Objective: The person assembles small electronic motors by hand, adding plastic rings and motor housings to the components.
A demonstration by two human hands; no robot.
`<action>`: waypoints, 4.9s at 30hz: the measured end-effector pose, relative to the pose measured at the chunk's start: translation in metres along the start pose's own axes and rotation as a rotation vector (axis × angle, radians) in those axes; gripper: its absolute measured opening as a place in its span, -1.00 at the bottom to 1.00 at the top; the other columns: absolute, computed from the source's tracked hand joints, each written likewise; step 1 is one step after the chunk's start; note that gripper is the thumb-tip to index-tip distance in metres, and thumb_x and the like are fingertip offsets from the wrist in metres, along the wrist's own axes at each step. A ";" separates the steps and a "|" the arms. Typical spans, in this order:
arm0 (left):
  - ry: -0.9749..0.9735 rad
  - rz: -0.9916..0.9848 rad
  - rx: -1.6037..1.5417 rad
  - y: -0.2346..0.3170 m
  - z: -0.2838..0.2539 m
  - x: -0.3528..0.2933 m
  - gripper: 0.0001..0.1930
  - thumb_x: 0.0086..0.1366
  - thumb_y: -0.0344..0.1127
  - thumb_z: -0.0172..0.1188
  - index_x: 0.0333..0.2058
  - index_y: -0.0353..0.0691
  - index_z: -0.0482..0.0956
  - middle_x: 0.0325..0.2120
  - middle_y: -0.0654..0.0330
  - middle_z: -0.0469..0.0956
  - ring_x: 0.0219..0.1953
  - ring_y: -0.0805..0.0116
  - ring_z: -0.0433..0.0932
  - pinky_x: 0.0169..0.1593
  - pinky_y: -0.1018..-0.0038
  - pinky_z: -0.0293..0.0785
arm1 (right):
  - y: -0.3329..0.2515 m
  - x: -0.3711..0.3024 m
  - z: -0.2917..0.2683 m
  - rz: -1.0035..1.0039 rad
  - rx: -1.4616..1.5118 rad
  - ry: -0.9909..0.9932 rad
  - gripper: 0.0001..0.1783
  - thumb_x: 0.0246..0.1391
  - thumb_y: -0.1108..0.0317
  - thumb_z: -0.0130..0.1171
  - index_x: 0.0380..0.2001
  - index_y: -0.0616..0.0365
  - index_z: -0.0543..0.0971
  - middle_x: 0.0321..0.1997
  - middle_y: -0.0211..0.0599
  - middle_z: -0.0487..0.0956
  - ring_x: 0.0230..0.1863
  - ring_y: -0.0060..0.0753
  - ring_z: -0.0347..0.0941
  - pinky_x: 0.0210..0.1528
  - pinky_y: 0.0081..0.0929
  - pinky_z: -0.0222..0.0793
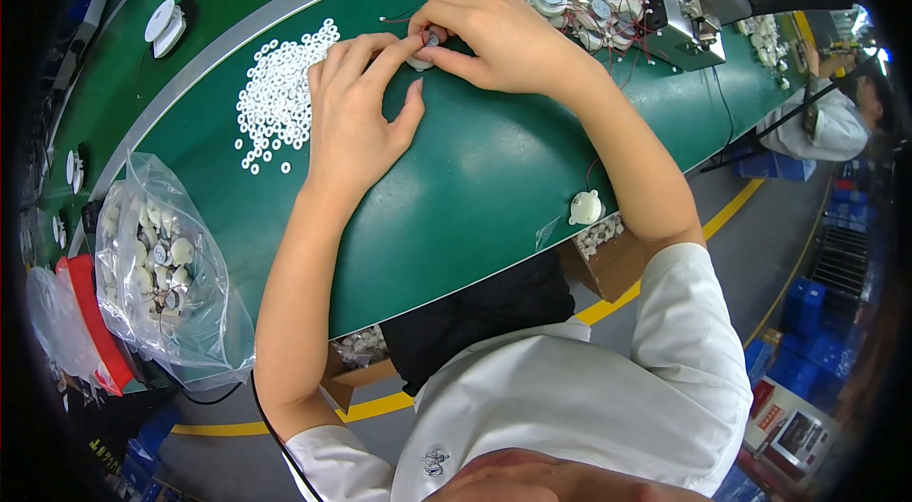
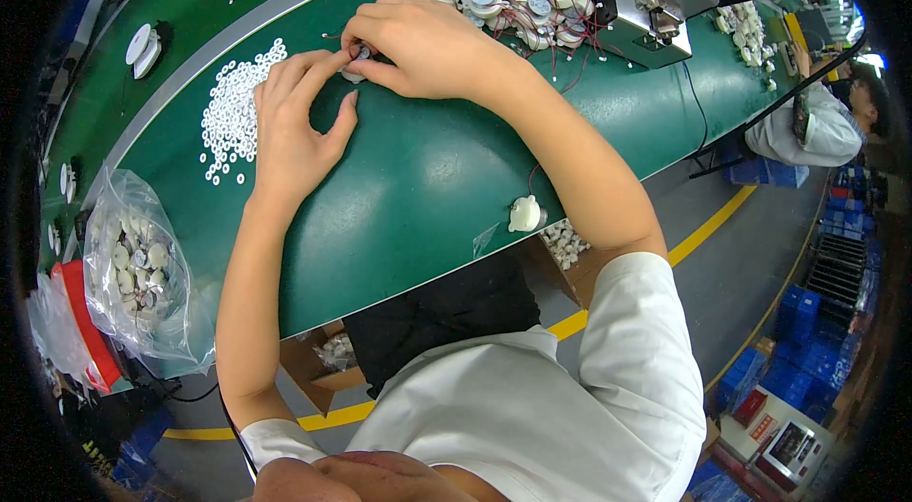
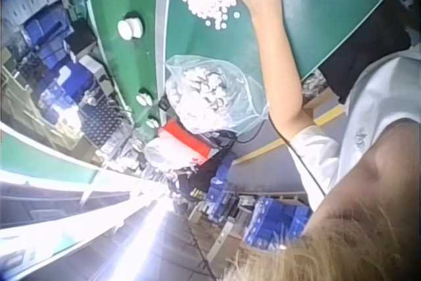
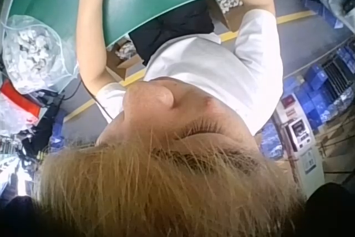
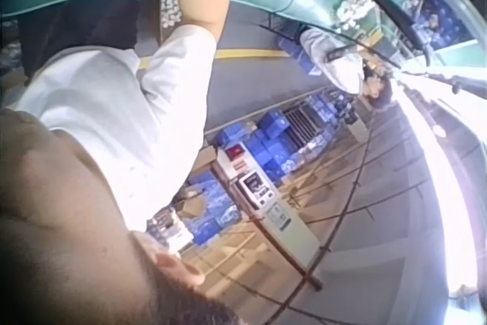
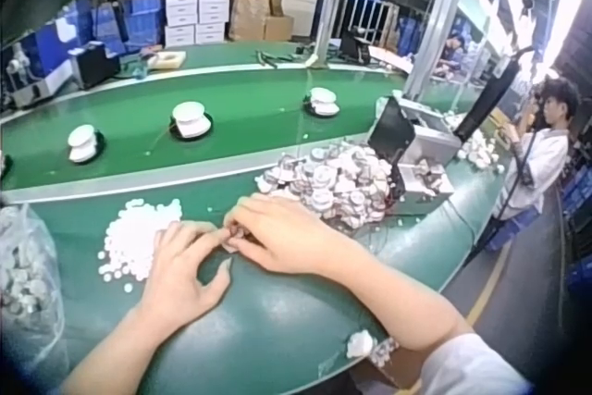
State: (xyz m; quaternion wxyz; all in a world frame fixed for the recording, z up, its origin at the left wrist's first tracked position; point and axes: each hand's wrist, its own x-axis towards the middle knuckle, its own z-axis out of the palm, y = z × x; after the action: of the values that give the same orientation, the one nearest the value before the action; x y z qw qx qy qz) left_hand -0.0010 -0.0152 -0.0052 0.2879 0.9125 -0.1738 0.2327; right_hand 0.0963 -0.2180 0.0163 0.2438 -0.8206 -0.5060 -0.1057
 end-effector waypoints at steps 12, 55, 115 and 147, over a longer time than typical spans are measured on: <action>0.063 0.129 0.126 -0.001 0.000 0.000 -0.65 0.06 -0.44 0.41 -0.11 -0.16 0.73 -0.21 0.28 0.67 -0.04 0.24 0.58 0.06 0.26 0.35 | -0.024 0.003 0.004 0.049 0.016 -0.026 -0.83 0.15 0.45 0.33 -0.22 0.20 0.55 -0.21 -0.13 0.64 -0.18 0.07 0.66 -0.19 -0.10 0.59; 0.068 0.138 0.093 -0.013 0.001 0.010 -0.59 0.07 -0.53 0.29 -0.06 -0.09 0.74 -0.26 0.29 0.64 -0.14 0.28 0.58 0.02 0.27 0.34 | -0.006 0.000 0.008 0.277 0.399 -0.031 -0.76 0.25 0.36 0.34 -0.07 0.23 0.62 -0.47 -0.29 0.53 -0.45 -0.35 0.43 -0.35 -0.37 0.38; 0.106 -0.076 0.109 -0.037 -0.018 0.005 -0.66 0.20 -0.47 0.41 -0.03 -0.12 0.66 -0.34 0.31 0.69 -0.17 0.23 0.59 -0.05 0.27 0.39 | -0.026 0.004 0.016 0.156 0.416 -0.048 -0.54 0.23 0.05 0.41 -0.11 0.19 0.49 -0.11 -0.11 0.57 -0.04 0.01 0.57 0.01 -0.12 0.50; -0.048 -0.089 -0.005 -0.012 -0.019 -0.003 -0.42 0.18 -0.49 0.44 0.21 -0.07 0.61 -0.27 0.35 0.72 -0.12 0.37 0.60 0.08 0.35 0.36 | -0.015 -0.006 0.011 0.350 0.487 -0.066 -0.70 0.29 0.24 0.35 -0.12 0.21 0.53 -0.57 -0.31 0.46 -0.56 -0.36 0.40 -0.46 -0.38 0.32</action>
State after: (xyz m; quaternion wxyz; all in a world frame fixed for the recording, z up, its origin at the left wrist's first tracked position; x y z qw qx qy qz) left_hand -0.0042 0.0064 0.0019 0.2960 0.9240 -0.1406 0.1971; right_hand 0.0796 -0.2122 0.0089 0.4313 -0.8158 -0.3750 0.0889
